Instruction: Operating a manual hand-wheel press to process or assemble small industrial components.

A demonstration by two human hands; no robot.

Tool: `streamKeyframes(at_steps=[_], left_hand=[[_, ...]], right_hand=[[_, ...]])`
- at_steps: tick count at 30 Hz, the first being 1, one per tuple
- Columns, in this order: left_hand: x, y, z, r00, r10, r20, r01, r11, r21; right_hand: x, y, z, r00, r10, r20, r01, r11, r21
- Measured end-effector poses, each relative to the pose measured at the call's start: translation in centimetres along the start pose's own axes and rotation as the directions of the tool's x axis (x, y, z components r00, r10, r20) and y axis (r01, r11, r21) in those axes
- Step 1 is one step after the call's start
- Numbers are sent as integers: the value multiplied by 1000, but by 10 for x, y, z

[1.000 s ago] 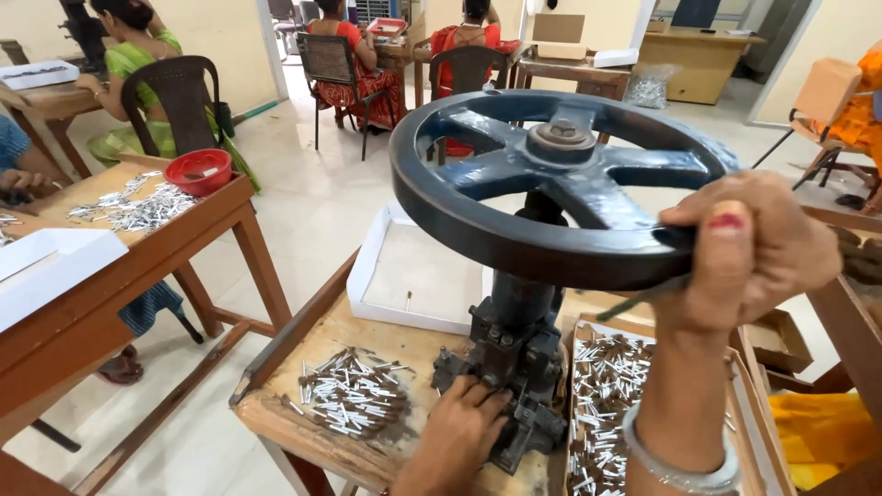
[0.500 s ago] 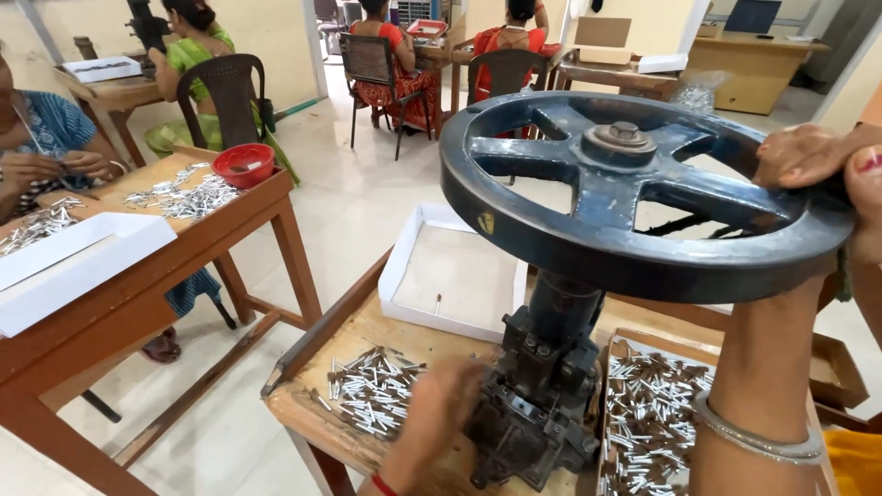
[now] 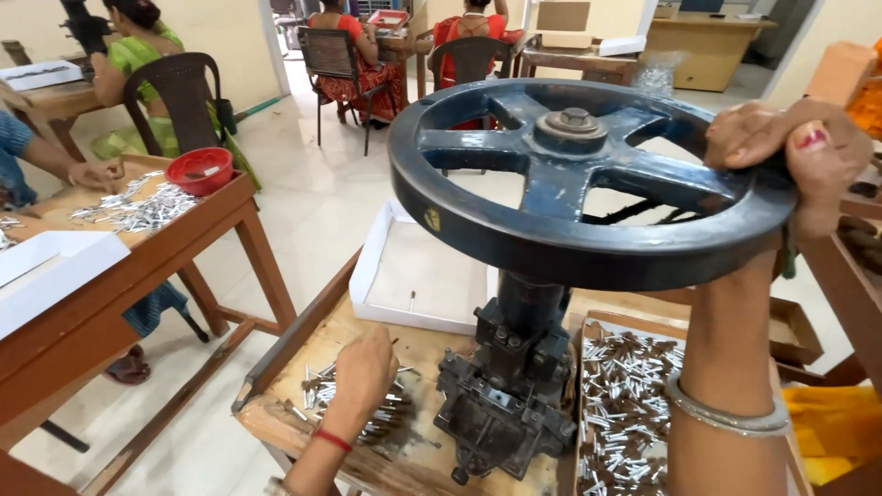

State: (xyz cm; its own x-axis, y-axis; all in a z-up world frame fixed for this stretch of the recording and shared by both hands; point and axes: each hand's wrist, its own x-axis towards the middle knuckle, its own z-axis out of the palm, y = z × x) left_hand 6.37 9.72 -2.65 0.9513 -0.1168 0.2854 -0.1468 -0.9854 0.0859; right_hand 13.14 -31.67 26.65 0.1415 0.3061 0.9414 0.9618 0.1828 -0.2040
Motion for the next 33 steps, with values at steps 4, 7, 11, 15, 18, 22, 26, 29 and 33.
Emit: streamKeyframes(at_steps=[4,7,11,15,18,22,26,29,33], left_hand=[[-34,59,-29,950,-30,-312,-108,904,-414],[-51,98,-51,871,148,-468,-389,789,-475],[-44,115,-25,799,233,-554,-492,783,-380],[-31,120,-3,896,193,-400,-369,825,-429],[-33,125,-32,872,171,-458,-423,734,-532],[-38,118,-39,921,146,-361,-377,566,-734],[-45,116,-44,956,148,-255,-294,519,-802],[-43,117,-36,951,148,-270,-307,530,-790],[-48,123,-33,927,172,-333,-369,577,-728]], right_hand=[[2,2,-2,991,30,-127,-12,990,140],[13,-2,12,995,-10,-99,25,988,152],[10,7,16,976,-34,-215,88,966,244],[11,0,27,967,1,-254,70,960,271],[11,2,28,955,-17,-296,104,955,278],[18,-8,36,959,-31,-280,109,958,267],[6,-20,44,930,-50,-364,106,985,135],[-12,-48,76,879,-270,-394,26,851,-525],[17,-102,152,931,-289,-223,-70,456,-887]])
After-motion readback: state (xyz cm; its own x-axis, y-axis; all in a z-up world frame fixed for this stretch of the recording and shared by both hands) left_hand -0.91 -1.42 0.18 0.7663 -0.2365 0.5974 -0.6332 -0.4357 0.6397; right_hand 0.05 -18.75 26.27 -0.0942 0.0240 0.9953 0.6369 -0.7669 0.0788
